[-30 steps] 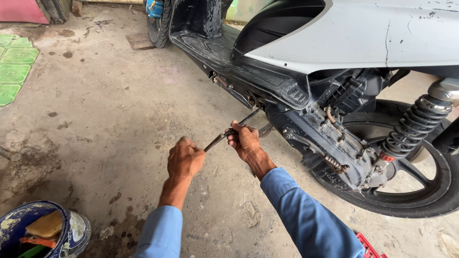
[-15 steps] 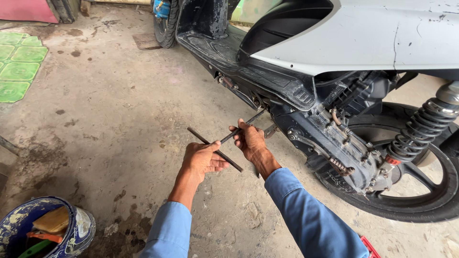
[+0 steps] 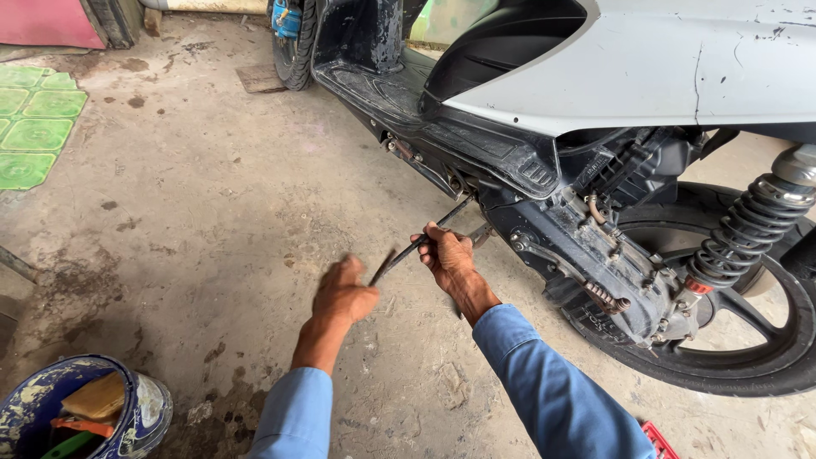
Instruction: The person uses a T-handle socket wrench to loosen and tighten bolts on the rear wheel and engine area of a scooter, then moves to the opposite side of the scooter to work on bolts near the footrest and frame. A red socket set and a screwdriver lie on the ground nearby.
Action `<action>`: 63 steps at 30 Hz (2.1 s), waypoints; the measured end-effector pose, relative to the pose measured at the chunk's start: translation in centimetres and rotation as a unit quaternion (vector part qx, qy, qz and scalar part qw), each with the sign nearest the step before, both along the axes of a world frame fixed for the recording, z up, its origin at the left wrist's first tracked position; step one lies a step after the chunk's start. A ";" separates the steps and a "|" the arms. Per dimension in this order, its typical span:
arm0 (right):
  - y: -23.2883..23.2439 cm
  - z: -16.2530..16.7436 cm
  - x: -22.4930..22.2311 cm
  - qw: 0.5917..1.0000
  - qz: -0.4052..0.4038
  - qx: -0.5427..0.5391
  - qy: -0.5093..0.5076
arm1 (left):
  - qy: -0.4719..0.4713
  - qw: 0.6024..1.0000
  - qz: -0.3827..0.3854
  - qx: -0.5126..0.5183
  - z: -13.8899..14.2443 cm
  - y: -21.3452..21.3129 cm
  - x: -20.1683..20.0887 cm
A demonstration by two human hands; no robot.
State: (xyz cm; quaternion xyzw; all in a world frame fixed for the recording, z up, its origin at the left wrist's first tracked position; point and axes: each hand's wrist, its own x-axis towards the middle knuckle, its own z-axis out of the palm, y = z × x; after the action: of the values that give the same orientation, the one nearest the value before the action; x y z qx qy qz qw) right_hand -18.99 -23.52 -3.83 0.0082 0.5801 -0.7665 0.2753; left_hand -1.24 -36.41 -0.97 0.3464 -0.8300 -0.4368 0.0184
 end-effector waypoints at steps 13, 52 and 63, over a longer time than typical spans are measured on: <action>0.0 1.2 0.4 0.999 -0.015 0.025 -0.026 | 0.126 0.888 0.110 0.428 0.0 0.9 -1.2; 0.2 0.3 -0.1 0.999 -0.023 0.005 -0.030 | 0.047 0.956 0.068 0.281 1.2 0.5 0.1; 0.4 -1.5 3.9 0.999 0.047 0.011 -0.024 | -0.097 0.927 0.062 0.357 -1.0 -3.3 2.9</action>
State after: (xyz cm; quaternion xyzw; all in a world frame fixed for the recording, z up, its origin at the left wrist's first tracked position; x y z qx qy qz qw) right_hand -15.12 -23.16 -5.31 0.0026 0.5813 -0.7461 0.3247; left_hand 1.67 -39.75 -2.01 0.4214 -0.5938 -0.6665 -0.1599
